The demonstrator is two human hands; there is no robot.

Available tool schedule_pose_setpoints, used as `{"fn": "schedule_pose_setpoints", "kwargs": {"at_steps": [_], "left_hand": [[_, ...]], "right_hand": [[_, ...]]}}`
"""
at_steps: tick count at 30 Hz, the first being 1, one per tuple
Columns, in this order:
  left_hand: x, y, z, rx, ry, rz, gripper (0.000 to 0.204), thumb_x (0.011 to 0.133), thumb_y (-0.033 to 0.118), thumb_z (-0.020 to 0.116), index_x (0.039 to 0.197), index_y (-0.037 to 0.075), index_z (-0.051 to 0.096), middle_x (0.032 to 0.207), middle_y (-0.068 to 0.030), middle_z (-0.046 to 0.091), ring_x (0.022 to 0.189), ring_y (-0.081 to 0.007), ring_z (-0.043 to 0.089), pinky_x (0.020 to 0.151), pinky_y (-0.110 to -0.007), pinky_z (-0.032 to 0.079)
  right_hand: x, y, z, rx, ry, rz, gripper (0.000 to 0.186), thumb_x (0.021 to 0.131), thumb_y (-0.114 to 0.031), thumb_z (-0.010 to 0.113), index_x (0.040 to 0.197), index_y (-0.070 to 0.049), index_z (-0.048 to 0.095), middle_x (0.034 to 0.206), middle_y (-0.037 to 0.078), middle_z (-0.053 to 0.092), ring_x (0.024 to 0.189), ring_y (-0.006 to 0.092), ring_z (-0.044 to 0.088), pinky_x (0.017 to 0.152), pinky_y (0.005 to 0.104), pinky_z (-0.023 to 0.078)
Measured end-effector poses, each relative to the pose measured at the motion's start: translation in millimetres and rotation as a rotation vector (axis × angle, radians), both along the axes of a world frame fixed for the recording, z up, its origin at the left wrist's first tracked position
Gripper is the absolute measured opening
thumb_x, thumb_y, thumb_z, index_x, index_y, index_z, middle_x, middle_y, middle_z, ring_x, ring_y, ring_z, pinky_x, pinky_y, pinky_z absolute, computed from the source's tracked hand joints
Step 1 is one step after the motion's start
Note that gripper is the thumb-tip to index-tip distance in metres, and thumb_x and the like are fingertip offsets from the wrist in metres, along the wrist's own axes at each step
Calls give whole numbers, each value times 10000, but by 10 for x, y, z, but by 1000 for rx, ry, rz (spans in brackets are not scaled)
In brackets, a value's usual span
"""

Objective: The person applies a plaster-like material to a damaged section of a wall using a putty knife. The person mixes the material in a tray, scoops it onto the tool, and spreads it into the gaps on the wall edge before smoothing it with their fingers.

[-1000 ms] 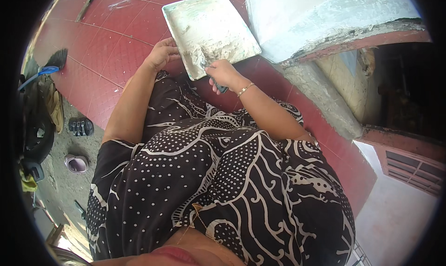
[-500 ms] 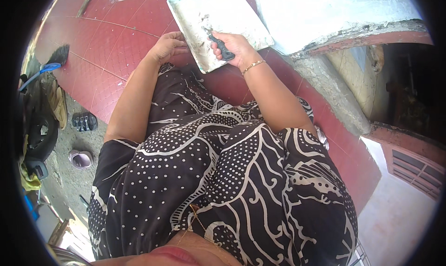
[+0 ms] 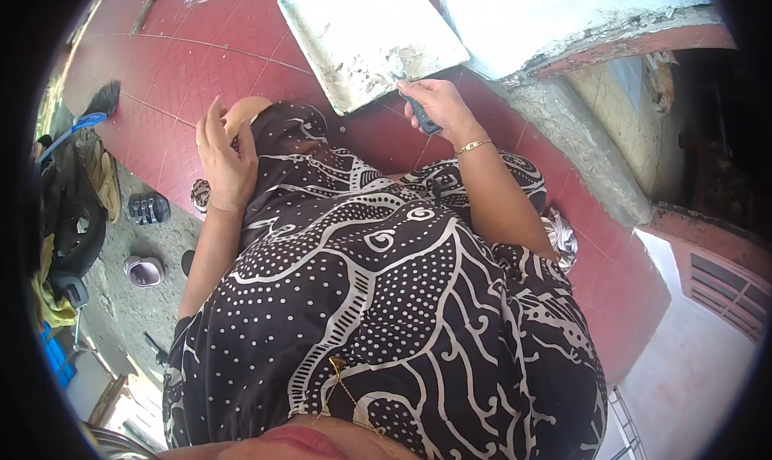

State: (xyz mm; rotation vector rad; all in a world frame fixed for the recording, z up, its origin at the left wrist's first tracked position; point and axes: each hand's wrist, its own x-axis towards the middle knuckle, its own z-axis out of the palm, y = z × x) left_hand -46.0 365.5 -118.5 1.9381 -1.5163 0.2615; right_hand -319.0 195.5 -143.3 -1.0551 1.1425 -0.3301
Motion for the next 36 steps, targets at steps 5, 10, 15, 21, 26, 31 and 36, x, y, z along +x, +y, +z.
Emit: {"fn": "schedule_pose_setpoints", "kwargs": {"at_steps": [5, 10, 15, 21, 26, 31, 36], "left_hand": [[-17, 470, 15, -3, 146, 186, 470, 873, 88, 526, 1258, -98, 331, 1002, -172, 484, 662, -200, 459, 652, -316, 417], [144, 698, -29, -37, 60, 202, 372, 911, 108, 496, 1220, -60, 373, 748, -113, 514, 531, -181, 476, 488, -312, 397], [620, 1035, 125, 14, 71, 380, 267, 919, 70, 474, 1161, -20, 405, 592, -105, 466, 467, -208, 457, 458, -338, 369], [817, 904, -748, 78, 166, 389, 288, 910, 139, 478, 1147, -18, 432, 645, -159, 530, 553, -329, 524, 550, -430, 412], [1154, 471, -705, 26, 75, 391, 305, 900, 138, 488, 1159, -16, 433, 716, -156, 538, 623, -324, 543, 571, -429, 423], [1157, 306, -574, 128, -30, 416, 357, 874, 150, 506, 1191, 11, 422, 986, -201, 512, 797, -352, 569, 692, -434, 470], [914, 210, -116, 71, -51, 474, 380, 867, 135, 505, 1204, -9, 404, 1137, -215, 468, 940, -362, 566, 800, -420, 468]], "right_hand": [[175, 60, -165, -208, 197, -26, 354, 860, -351, 597, 857, 2, 573, 647, 59, 573, 455, 107, 536, 359, 207, 400], [55, 30, -374, -768, 561, 55, 412, 862, -345, 581, 958, 55, 594, 773, 128, 625, 702, 198, 616, 621, 294, 486], [-852, -124, 55, -919, 574, -140, 442, 815, -338, 613, 1050, 37, 599, 986, 192, 617, 893, 277, 607, 790, 349, 469], [-2710, 87, 6, -630, 1187, -305, 439, 798, -325, 625, 1076, 15, 603, 1047, 173, 635, 956, 256, 615, 832, 330, 462], [-3380, 819, -479, -452, 1216, -39, 507, 726, -329, 672, 1084, 20, 590, 1083, 203, 606, 1024, 321, 580, 885, 384, 439], [-3402, 1277, -889, -563, 1416, 328, 603, 690, -272, 718, 1182, 14, 519, 1239, 191, 507, 1122, 340, 502, 939, 409, 408], [-3565, 1359, -1216, -599, 1339, 58, 708, 675, -273, 716, 1267, 2, 442, 1338, 170, 395, 1272, 347, 288, 1052, 397, 254]]}}
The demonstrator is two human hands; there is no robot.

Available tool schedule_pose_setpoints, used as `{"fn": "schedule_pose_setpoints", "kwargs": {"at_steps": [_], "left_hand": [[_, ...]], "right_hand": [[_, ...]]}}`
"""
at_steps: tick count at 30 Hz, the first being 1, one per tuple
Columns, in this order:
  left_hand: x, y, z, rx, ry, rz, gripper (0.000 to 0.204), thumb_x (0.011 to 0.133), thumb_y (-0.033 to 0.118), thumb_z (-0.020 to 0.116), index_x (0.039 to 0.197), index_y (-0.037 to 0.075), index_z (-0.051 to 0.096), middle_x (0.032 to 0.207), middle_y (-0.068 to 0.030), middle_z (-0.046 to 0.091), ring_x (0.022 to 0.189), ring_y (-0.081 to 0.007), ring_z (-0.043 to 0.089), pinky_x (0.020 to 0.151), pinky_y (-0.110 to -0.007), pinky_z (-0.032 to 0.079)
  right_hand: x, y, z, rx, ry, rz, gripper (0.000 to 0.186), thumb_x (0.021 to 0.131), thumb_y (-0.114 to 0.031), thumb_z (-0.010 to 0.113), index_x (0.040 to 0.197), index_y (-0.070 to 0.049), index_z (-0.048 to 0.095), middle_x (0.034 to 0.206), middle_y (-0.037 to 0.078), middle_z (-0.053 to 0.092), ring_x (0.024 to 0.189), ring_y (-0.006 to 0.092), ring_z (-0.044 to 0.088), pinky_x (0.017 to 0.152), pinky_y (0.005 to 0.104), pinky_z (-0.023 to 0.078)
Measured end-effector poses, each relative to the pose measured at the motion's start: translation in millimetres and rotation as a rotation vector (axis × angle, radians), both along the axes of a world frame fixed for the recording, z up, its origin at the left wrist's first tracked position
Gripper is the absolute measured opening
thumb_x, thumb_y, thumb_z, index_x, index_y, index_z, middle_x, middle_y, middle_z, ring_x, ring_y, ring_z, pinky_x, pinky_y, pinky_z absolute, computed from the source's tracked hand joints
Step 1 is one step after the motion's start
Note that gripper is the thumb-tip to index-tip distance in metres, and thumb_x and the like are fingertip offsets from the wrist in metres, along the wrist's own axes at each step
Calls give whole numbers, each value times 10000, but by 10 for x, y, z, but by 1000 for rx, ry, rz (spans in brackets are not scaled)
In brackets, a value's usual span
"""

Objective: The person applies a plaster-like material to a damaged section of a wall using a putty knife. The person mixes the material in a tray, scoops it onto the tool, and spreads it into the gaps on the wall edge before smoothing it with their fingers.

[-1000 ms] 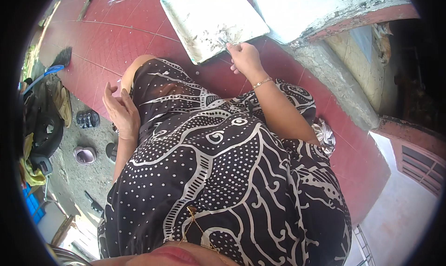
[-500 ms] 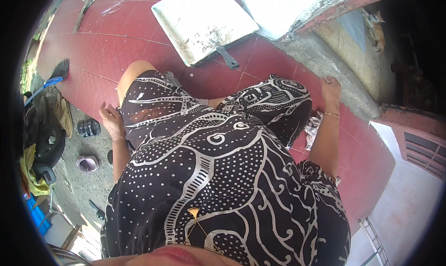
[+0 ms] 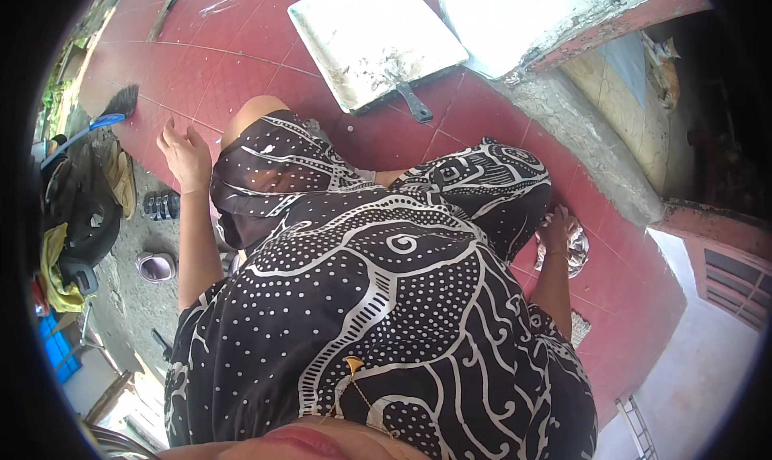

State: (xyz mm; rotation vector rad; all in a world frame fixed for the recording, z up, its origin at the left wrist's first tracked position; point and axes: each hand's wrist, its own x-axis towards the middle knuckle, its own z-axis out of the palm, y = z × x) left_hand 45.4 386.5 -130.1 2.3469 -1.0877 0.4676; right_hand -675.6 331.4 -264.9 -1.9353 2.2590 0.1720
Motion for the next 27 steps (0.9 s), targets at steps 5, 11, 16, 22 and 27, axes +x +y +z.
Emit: {"fn": "schedule_pose_setpoints", "kwargs": {"at_steps": [5, 11, 16, 22, 27], "left_hand": [[-908, 75, 553, -184, 380, -715, 303, 880, 20, 462, 1174, -40, 425, 1067, -200, 528, 977, -313, 567, 852, -369, 442], [-862, 323, 146, 116, 386, -607, 660, 834, 84, 593, 1355, -23, 202, 1257, -244, 430, 1194, -347, 436, 995, -409, 353], [-817, 378, 131, 146, 382, -684, 1077, 745, 251, 713, 1391, 6, -114, 1380, -271, 271, 1289, -387, 290, 1068, -430, 245], [-779, 464, 166, 297, 313, -651, 1284, 591, 611, 694, 1390, -30, -80, 1445, -257, 140, 1344, -391, 151, 1102, -436, 165], [-772, 455, 176, 282, 357, -639, 1304, 531, 602, 733, 1399, -37, -1, 1453, -255, 110, 1352, -405, 99, 1108, -438, 143]], "right_hand": [[399, -100, 350, 67, 34, -280, 806, 674, -281, 730, 1323, 3, 345, 1361, 154, 374, 1289, 355, 262, 1051, 465, 233], [-64, -44, 193, 67, -82, -244, 868, 663, -260, 744, 1358, -74, 258, 1381, 127, 368, 1313, 291, 274, 1065, 442, 203], [-210, -28, 435, -294, -506, -583, 296, 693, -62, 613, 972, 30, 582, 877, 65, 659, 838, 205, 639, 689, 323, 499], [-259, -291, 1577, -399, -1192, -699, 192, 655, -48, 538, 825, 11, 606, 707, 68, 568, 531, 180, 537, 474, 297, 447], [-71, -421, 2791, -297, -1503, -249, 533, 635, -141, 552, 1135, 34, 487, 1033, 140, 545, 929, 239, 545, 812, 354, 455]]}}
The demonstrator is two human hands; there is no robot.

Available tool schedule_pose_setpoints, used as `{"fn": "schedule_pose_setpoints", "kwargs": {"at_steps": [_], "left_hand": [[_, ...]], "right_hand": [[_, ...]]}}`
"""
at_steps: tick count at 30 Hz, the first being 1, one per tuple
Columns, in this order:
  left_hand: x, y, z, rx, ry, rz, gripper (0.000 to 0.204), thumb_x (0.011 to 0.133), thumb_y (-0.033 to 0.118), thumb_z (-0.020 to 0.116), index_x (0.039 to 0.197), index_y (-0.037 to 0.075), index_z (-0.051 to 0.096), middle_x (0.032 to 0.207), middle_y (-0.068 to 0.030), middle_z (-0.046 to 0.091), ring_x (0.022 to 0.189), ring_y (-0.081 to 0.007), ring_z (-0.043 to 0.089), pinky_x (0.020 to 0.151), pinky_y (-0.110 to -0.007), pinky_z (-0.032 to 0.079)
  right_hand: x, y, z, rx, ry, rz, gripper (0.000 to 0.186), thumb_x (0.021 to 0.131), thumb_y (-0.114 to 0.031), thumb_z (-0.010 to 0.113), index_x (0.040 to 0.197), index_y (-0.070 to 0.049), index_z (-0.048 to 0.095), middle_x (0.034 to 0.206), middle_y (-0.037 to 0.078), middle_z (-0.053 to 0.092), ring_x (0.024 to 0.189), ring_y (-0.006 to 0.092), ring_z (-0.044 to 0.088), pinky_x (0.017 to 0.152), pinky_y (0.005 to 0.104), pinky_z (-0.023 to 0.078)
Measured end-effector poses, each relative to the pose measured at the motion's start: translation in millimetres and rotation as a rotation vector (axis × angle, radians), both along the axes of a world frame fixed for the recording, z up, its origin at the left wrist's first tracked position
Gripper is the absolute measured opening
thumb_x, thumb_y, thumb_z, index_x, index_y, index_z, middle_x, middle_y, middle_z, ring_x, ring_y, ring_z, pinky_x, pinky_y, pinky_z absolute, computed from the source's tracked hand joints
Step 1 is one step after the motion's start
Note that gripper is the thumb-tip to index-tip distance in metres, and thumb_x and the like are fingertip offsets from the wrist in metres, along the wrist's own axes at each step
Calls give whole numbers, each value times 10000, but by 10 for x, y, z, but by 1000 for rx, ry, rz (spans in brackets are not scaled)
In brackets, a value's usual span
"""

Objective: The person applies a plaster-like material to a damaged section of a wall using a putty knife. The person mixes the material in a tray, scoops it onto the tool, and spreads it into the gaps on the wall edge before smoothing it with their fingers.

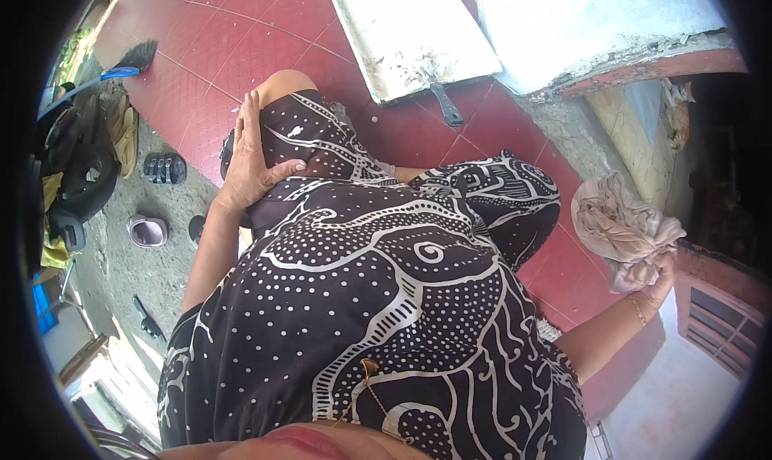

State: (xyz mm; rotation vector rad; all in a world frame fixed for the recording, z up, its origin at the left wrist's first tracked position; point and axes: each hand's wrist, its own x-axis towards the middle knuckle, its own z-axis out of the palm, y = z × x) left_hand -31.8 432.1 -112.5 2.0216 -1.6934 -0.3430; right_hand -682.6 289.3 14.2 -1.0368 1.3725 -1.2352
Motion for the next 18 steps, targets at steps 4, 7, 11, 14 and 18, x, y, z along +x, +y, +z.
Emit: {"fn": "schedule_pose_setpoints", "kwargs": {"at_steps": [4, 7, 11, 14, 18], "left_hand": [[-25, 11, 45, -35, 42, 15, 1314, 520, 570, 761, 1400, -32, -6, 1453, -258, 109, 1350, -411, 96, 1107, -439, 143], [-37, 78, 64, -15, 40, 67, 1318, 512, 538, 786, 1403, -25, -6, 1452, -260, 113, 1350, -416, 92, 1110, -437, 128], [-53, 141, 120, -3, -22, 109, 1337, 490, 505, 813, 1386, -64, 1, 1433, -282, 135, 1350, -415, 88, 1114, -433, 98], [-75, 208, 154, -1, -45, 132, 1345, 481, 489, 824, 1365, -112, 8, 1415, -304, 152, 1348, -415, 91, 1115, -431, 83], [-76, 222, 182, 11, -26, 127, 1359, 481, 473, 831, 1360, -118, -21, 1417, -315, 140, 1357, -408, 59, 1109, -459, 61]], "right_hand": [[1485, -5, 763, -378, -46, 271, 885, 630, -302, 607, 1344, 68, 238, 1329, 225, 353, 1201, 337, 412, 998, 428, 368], [2375, -138, 868, -467, 77, 424, 939, 627, -321, 651, 1347, 90, 211, 1346, 250, 312, 1220, 321, 396, 1000, 414, 370], [3484, -168, 657, -350, 160, 928, 640, 727, -158, 660, 1277, -5, 369, 1101, 171, 533, 1010, 236, 556, 894, 329, 434], [4286, -129, 43, -538, 351, 1251, 451, 797, -85, 612, 1216, -86, 445, 1037, 113, 581, 895, 190, 596, 799, 305, 467], [4953, 193, -541, -785, 683, 1355, 295, 776, -85, 615, 1065, -119, 572, 953, 97, 574, 812, 258, 611, 743, 335, 488]]}}
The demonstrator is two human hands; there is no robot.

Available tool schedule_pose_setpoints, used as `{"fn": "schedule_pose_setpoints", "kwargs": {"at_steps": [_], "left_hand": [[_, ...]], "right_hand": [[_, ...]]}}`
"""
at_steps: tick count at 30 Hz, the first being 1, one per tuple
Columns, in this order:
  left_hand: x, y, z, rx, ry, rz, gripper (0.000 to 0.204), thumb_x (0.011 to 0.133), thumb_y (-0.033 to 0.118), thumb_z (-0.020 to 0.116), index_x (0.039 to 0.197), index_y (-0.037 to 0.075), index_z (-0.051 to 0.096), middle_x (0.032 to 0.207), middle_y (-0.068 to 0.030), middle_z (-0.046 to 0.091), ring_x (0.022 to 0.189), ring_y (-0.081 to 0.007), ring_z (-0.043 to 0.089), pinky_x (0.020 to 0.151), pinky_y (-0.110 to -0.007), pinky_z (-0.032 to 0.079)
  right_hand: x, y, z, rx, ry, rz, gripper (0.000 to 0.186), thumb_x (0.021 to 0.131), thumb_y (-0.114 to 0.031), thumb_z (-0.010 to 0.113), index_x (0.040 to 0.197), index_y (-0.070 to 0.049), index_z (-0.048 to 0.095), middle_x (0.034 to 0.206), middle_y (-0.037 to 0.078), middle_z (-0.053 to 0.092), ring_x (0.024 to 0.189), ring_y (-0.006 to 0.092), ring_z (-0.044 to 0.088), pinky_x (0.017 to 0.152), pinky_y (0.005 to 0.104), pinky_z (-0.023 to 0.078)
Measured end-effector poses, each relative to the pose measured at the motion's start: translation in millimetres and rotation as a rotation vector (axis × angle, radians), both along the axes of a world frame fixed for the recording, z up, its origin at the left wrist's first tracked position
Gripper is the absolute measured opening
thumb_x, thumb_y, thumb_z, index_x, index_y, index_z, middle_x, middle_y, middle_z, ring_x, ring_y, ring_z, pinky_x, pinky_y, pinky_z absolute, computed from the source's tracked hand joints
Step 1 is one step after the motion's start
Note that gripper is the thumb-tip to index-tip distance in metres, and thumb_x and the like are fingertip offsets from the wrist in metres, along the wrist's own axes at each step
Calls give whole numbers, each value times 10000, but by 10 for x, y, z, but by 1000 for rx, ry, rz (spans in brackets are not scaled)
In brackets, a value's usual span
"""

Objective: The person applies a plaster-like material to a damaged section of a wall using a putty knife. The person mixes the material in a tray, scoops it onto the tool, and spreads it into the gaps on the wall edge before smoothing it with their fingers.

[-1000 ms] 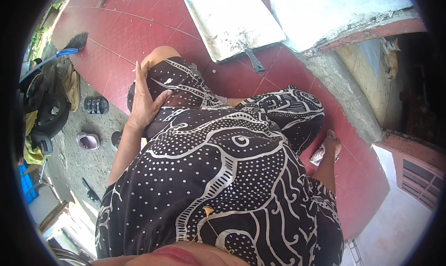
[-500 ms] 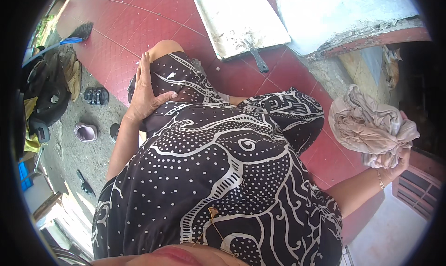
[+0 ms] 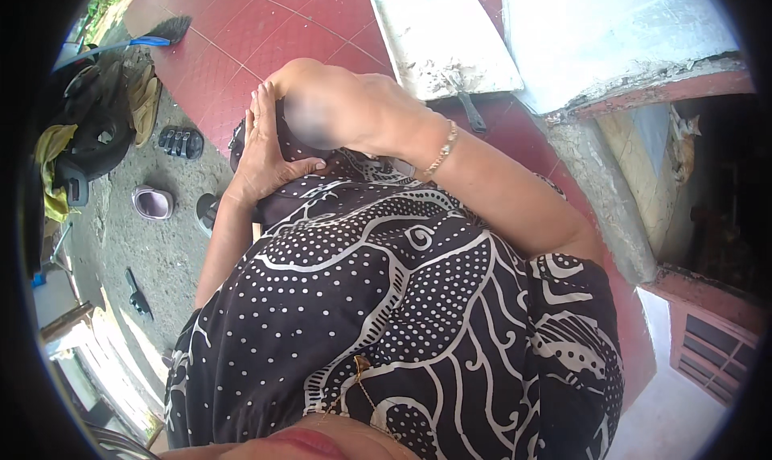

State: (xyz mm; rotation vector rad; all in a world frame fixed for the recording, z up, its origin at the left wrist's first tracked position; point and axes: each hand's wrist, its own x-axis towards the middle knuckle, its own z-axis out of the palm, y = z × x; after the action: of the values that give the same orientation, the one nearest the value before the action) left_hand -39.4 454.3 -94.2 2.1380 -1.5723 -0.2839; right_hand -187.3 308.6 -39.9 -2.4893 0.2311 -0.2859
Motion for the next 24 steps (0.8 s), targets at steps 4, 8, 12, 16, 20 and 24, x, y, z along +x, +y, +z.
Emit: {"fn": "schedule_pose_setpoints", "kwargs": {"at_steps": [4, 8, 12, 16, 20, 24], "left_hand": [[5, -49, -5, 81, 20, 12, 1388, 481, 492, 829, 1359, -114, -58, 1428, -312, 115, 1365, -396, 19, 1102, -485, 44], [10, -122, -78, 161, -37, 13, 1396, 480, 513, 821, 1362, -112, -61, 1444, -291, 97, 1369, -384, 11, 1103, -472, 34], [103, -193, -79, 193, 8, 5, 1385, 487, 521, 814, 1365, -112, -49, 1447, -289, 91, 1372, -373, 5, 1096, -491, 19], [87, -189, -106, 186, 44, 14, 1374, 492, 506, 817, 1371, -104, -46, 1446, -295, 83, 1373, -374, -3, 1090, -508, 24], [104, -213, -139, 213, 29, 24, 1372, 490, 494, 822, 1372, -101, -43, 1443, -303, 84, 1372, -376, 2, 1090, -505, 32], [107, -242, -109, 253, 51, 38, 1366, 492, 496, 822, 1371, -105, -33, 1439, -306, 96, 1372, -377, 8, 1092, -497, 32]], "right_hand": [[232, 137, -159, -283, 69, 99, 266, 757, -111, 606, 1017, -167, 630, 888, 94, 557, 794, 295, 611, 701, 383, 493], [82, 46, -306, -311, 167, 82, 272, 740, -105, 598, 996, -177, 655, 891, 100, 557, 791, 291, 610, 683, 387, 491], [-343, -213, -582, -303, 463, -30, 292, 705, -84, 597, 974, -164, 673, 877, 114, 557, 795, 309, 604, 696, 394, 482], [-496, -296, -674, -162, 266, -207, 280, 714, -75, 599, 980, -128, 667, 864, 107, 555, 772, 300, 595, 679, 385, 475], [-177, -96, -310, -146, 12, -128, 278, 732, -103, 614, 1002, -154, 656, 848, 79, 552, 748, 268, 596, 665, 359, 480], [58, 201, -427, -290, 38, 14, 259, 793, -151, 563, 1021, -240, 647, 885, 77, 534, 786, 289, 589, 687, 388, 489]]}}
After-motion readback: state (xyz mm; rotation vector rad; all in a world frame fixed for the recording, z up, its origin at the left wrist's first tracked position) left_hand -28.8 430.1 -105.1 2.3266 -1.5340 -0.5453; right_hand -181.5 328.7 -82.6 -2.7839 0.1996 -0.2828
